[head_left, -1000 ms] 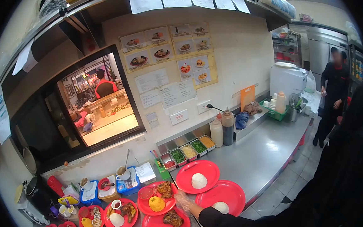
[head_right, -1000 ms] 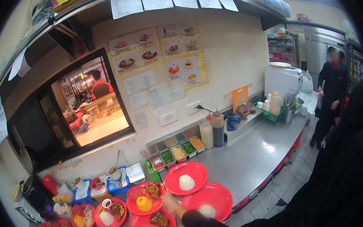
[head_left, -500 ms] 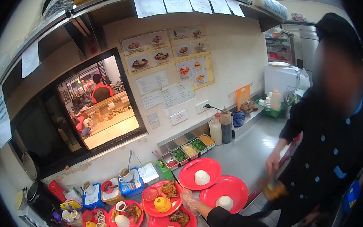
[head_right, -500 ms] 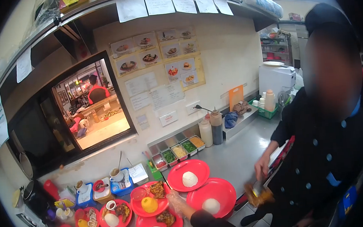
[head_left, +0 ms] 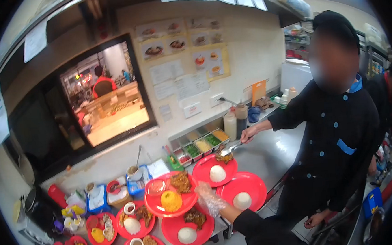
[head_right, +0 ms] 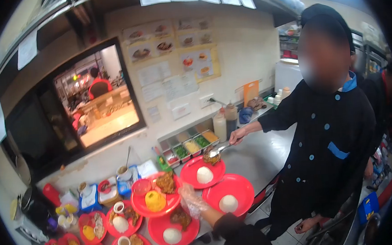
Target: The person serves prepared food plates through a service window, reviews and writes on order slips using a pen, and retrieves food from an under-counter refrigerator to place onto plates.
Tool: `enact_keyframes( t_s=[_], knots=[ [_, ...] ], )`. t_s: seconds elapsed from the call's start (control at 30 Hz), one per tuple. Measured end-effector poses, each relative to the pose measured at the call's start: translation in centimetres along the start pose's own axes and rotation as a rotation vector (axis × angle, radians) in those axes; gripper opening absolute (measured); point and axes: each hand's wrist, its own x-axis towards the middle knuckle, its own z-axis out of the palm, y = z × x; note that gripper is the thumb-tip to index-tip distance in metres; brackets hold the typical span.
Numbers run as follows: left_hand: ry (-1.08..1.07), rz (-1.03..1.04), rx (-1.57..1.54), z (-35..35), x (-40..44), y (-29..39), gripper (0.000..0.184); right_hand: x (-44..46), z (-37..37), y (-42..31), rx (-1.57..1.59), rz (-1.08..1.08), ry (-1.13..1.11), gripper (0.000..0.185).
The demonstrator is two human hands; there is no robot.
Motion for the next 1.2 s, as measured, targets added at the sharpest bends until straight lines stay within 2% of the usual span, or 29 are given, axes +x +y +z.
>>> enact_keyframes(
  t_s=[0.03,0.07,0.1,0.13,0.17,0.23,0.3,0.37,0.43,0.47,0.5,0.57,0.6,0.67,0.7,0.77,0.8,0.83,0.9,0.93,0.97,1.03,1.1,1.17,1.2],
  knots=[
    [0.004,0.011,0.015,-0.4,-0.2,-0.2,0.042,0.4,-0.5,-0.8,-0.110,-0.051,0.004,0.017],
    [0.006,0.014,0.027,0.0,0.2,-1.1,0.042,0.2,-1.0,-2.3,-0.314,-0.355,0.099,0.018],
    [0.006,-0.007,-0.266,3.5,3.0,-7.6,0.034,-0.3,-1.7,-4.8,-0.504,-0.668,0.190,0.020],
    [0.094,0.047,-0.088,2.6,1.9,-5.9,0.036,-1.2,-2.6,-8.6,-0.571,-0.702,0.214,0.019],
    [0.046,-0.053,-0.150,1.5,1.1,-4.9,0.047,-1.6,-3.2,-11.6,-0.636,-0.735,0.239,0.019],
    [0.047,-0.102,-0.204,1.3,0.3,-5.3,0.045,-0.7,-3.0,-12.0,-0.384,-0.691,0.222,0.021],
    [0.096,-0.022,-0.207,1.4,-0.3,-6.3,0.043,2.5,-3.9,-11.2,-0.844,-0.907,0.187,0.013],
    [0.073,-0.099,-0.239,0.5,-1.0,-6.0,0.043,7.7,-2.0,-7.1,0.688,-0.068,-0.037,0.004],
    [0.056,-0.168,-0.268,0.5,-1.7,-7.1,0.044,5.6,-2.5,-16.1,0.291,0.032,0.018,0.018],
    [0.069,-0.171,-0.288,1.0,-1.8,-8.0,0.044,5.7,-1.8,-18.1,0.220,-0.120,0.036,0.018],
    [0.085,-0.173,-0.308,1.3,-1.7,-8.8,0.044,8.6,-1.3,-16.2,0.439,-0.006,0.018,0.017],
    [0.094,-0.197,-0.334,1.1,-1.3,-9.7,0.044,12.3,-0.1,-17.1,0.423,0.030,0.046,0.010],
    [0.092,-0.219,-0.354,1.1,-1.2,-9.8,0.044,14.6,0.3,-16.9,0.418,0.031,0.030,0.010],
    [0.124,-0.265,-0.358,1.0,-0.9,-9.7,0.043,19.1,1.6,-16.8,0.716,0.030,-0.136,0.012],
    [0.148,-0.301,-0.352,0.9,-0.7,-9.6,0.042,20.9,2.4,-16.9,0.717,0.034,-0.153,0.012],
    [0.180,-0.348,-0.318,0.8,-0.5,-9.4,0.042,23.5,4.2,-18.7,0.699,-0.182,-0.122,0.010],
    [0.209,-0.375,-0.280,0.9,-0.2,-9.2,0.041,26.5,5.3,-18.9,0.825,-0.081,-0.195,0.014],
    [0.224,-0.392,-0.282,0.9,-0.1,-9.0,0.041,28.8,6.3,-18.8,0.834,-0.081,-0.216,0.014],
    [0.255,-0.448,-0.219,1.5,0.3,-8.9,0.040,32.6,8.8,-19.5,0.750,-0.046,-0.029,0.004],
    [0.192,-0.496,-0.212,1.5,0.6,-8.8,0.036,34.4,10.0,-19.8,0.654,-0.096,0.011,0.008],
    [0.208,-0.502,-0.209,1.1,1.0,-7.9,0.036,35.5,10.9,-20.3,0.666,-0.104,0.001,0.008],
    [0.151,-0.521,-0.133,0.1,1.5,-5.8,0.041,36.5,12.2,-21.2,0.846,-0.269,-0.126,0.019],
    [0.223,-0.518,-0.159,-0.1,2.0,-4.4,0.040,40.4,14.1,-20.7,0.820,-0.202,-0.113,0.019],
    [0.296,-0.515,-0.178,-0.7,2.4,-3.3,0.039,44.6,15.9,-19.7,0.935,-0.148,-0.167,0.018],
    [0.244,-0.604,-0.145,-1.0,2.5,-2.8,0.039,48.1,16.7,-17.3,0.759,-0.356,-0.201,0.015]
  ],
)
